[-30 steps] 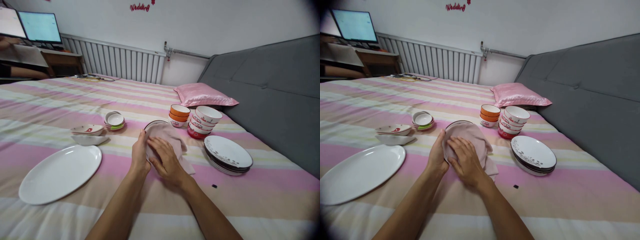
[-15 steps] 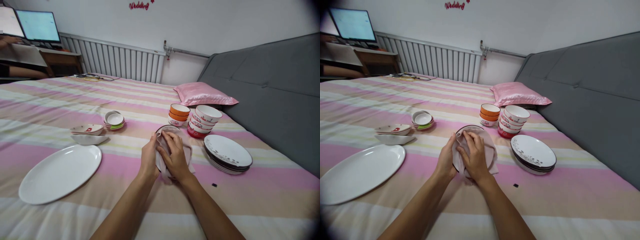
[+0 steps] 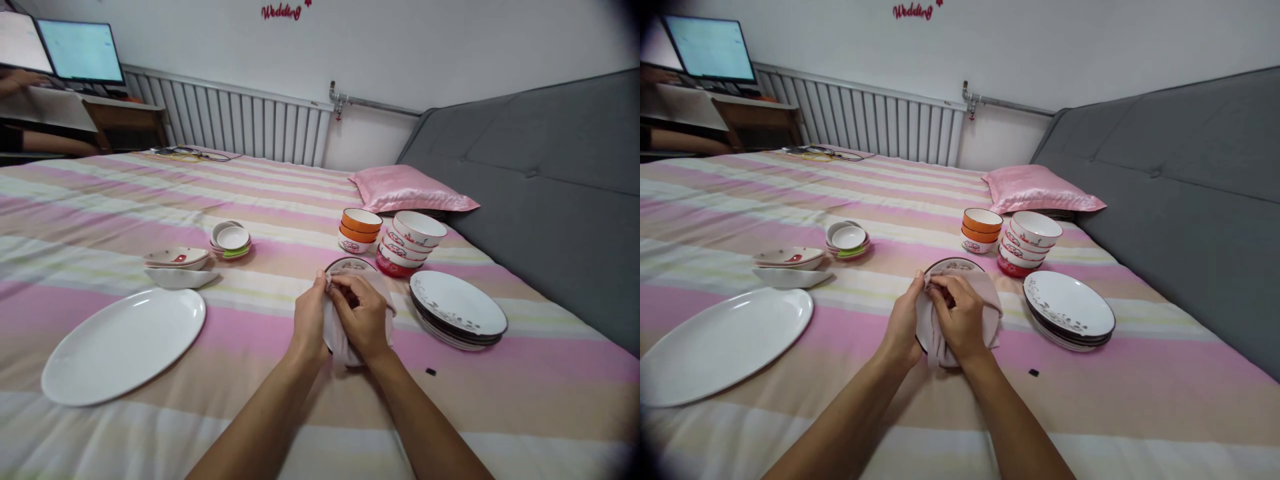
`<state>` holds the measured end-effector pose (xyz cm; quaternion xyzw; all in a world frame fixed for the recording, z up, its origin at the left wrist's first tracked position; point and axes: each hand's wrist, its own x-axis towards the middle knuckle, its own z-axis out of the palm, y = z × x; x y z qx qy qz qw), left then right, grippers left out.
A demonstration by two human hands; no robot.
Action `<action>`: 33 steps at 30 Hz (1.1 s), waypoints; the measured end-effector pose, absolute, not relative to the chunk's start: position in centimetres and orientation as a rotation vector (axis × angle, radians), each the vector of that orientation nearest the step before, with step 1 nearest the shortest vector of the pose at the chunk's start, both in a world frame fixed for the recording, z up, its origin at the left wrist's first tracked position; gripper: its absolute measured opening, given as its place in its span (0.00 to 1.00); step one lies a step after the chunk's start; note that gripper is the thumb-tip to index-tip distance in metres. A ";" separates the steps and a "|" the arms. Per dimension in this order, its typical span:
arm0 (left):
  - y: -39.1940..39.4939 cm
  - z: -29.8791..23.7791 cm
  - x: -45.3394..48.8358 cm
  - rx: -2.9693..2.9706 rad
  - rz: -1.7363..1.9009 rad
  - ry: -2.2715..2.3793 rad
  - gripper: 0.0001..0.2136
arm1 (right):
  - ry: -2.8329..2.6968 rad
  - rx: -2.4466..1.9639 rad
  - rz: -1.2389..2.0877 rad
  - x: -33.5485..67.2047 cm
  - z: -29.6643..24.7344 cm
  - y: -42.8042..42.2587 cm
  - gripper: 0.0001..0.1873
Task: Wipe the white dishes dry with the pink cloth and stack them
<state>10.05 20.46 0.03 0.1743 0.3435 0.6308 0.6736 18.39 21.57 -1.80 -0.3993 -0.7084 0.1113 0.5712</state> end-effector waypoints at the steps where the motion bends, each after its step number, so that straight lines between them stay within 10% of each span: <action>1: 20.5 0.1 10.0 0.382 1.426 0.766 0.15 | -1.687 -0.920 0.285 18.3 -1.7 21.5 0.06; 23: 22.1 1.0 6.2 0.347 1.619 0.780 0.16 | -2.137 -0.789 0.714 18.5 -0.8 20.7 0.06; 33: 22.3 1.6 4.9 0.368 1.677 0.730 0.17 | -2.121 -0.964 0.334 19.7 -1.0 22.1 0.05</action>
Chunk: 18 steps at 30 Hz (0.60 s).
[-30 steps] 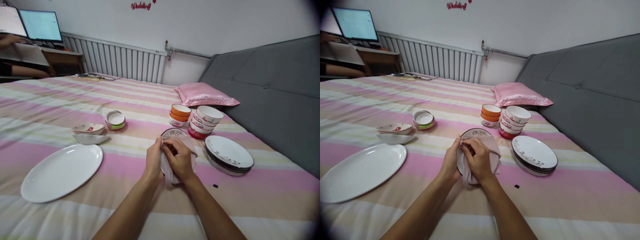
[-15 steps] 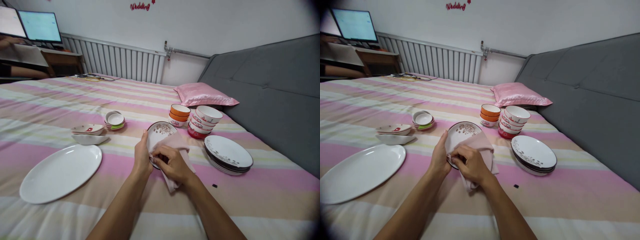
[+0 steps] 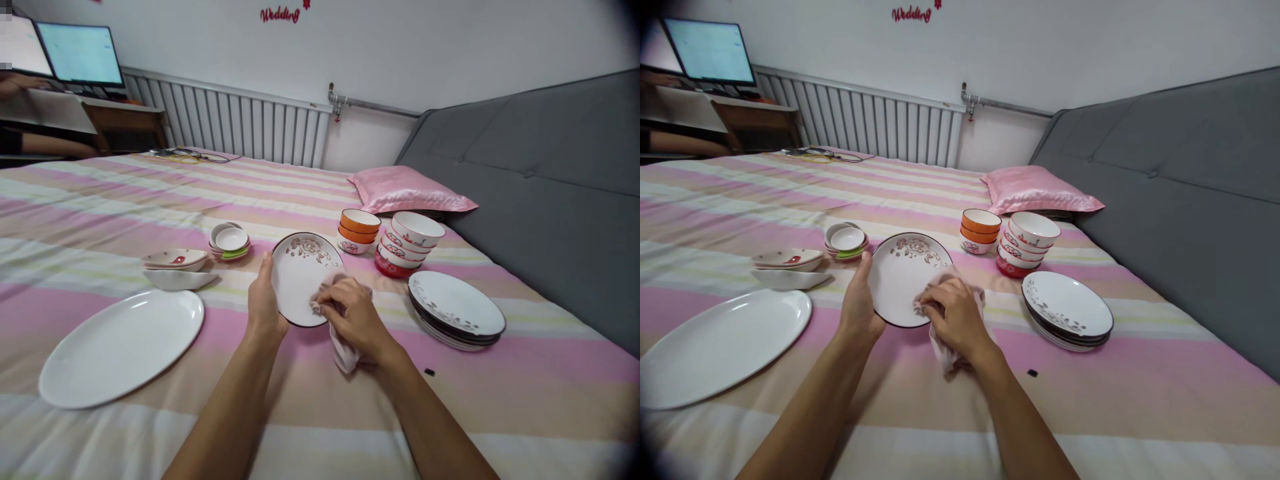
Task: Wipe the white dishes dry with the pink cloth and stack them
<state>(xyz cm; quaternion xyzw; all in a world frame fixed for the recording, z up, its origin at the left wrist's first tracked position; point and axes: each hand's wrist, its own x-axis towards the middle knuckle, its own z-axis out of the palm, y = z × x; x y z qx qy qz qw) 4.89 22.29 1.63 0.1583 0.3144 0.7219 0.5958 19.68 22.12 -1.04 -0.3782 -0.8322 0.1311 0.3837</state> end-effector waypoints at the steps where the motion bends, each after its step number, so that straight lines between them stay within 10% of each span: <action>1: 22.3 1.6 4.8 0.368 1.678 0.723 0.17 | -2.097 -1.001 0.274 19.8 -1.2 22.3 0.05; 18: 21.4 2.0 5.3 0.461 1.295 0.769 0.20 | -1.418 -1.027 0.139 21.5 -1.9 23.8 0.07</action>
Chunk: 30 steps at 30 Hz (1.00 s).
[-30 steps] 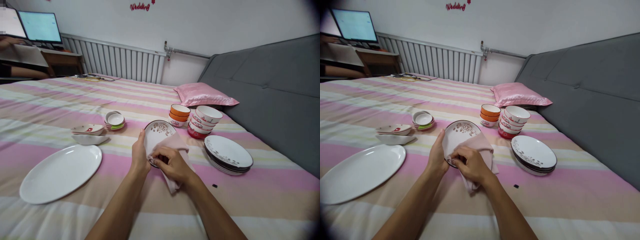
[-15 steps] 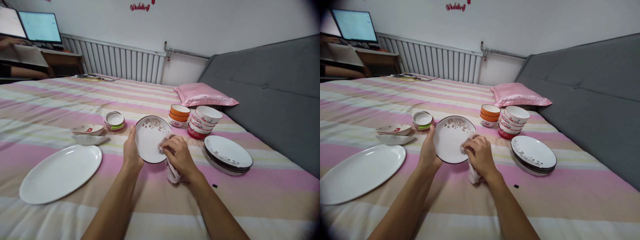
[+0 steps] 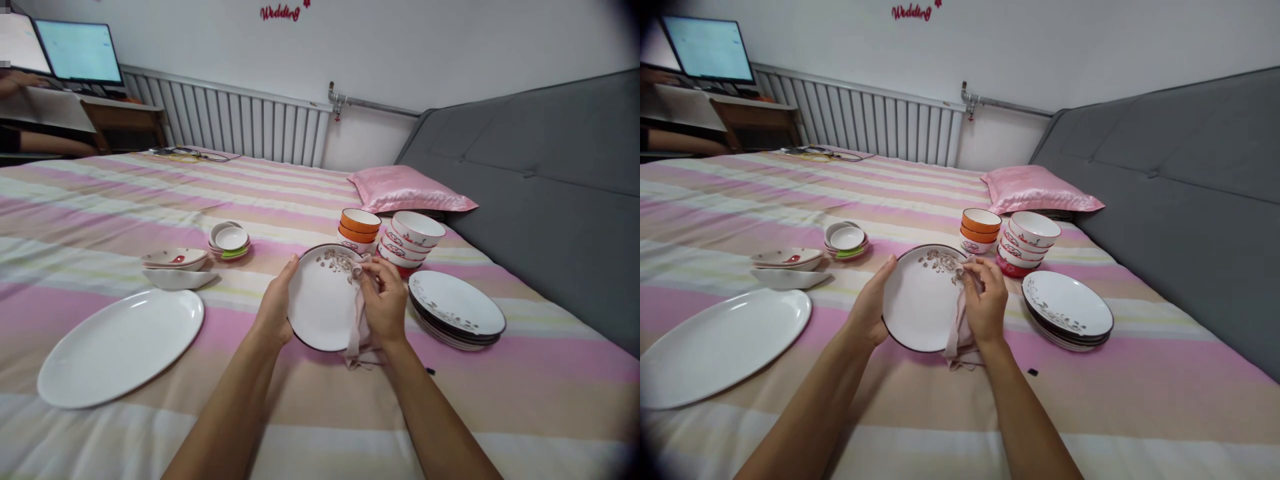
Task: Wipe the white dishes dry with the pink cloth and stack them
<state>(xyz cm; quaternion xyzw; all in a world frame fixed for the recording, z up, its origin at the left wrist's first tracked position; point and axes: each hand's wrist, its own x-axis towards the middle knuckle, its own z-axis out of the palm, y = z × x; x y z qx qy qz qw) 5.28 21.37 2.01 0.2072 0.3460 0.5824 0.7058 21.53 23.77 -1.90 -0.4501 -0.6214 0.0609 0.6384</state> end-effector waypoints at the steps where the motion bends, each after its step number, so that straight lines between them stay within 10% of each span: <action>1: 21.3 2.0 5.3 0.475 1.265 0.766 0.19 | -1.395 -1.002 0.173 21.5 -1.8 23.7 0.07; 30: 21.7 1.8 5.2 0.410 1.476 0.677 0.19 | -1.013 -0.813 1.034 19.8 -2.4 23.8 0.25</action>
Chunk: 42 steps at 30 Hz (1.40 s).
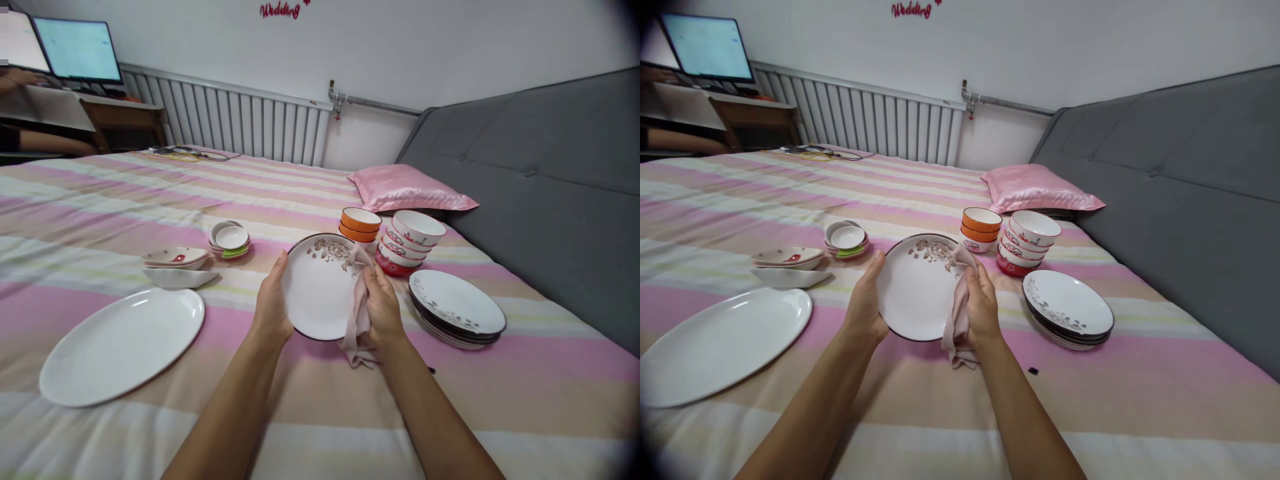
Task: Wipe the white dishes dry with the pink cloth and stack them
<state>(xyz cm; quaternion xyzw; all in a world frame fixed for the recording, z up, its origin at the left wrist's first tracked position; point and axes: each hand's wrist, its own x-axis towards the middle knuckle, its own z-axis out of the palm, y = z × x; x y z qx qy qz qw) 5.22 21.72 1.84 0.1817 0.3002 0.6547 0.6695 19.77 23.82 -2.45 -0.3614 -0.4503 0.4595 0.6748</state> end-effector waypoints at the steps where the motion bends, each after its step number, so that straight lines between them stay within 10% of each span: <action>1: 21.7 1.9 5.3 0.401 1.489 0.678 0.19 | -0.979 -0.814 1.050 19.6 -2.6 23.8 0.26; 29: 20.6 1.4 8.7 0.372 1.940 0.578 0.24 | -0.547 -0.724 1.403 16.3 -1.7 21.6 0.23; 42: 21.6 1.6 5.1 0.906 1.356 1.017 0.27 | -0.756 -1.026 0.927 21.9 -1.2 24.2 0.27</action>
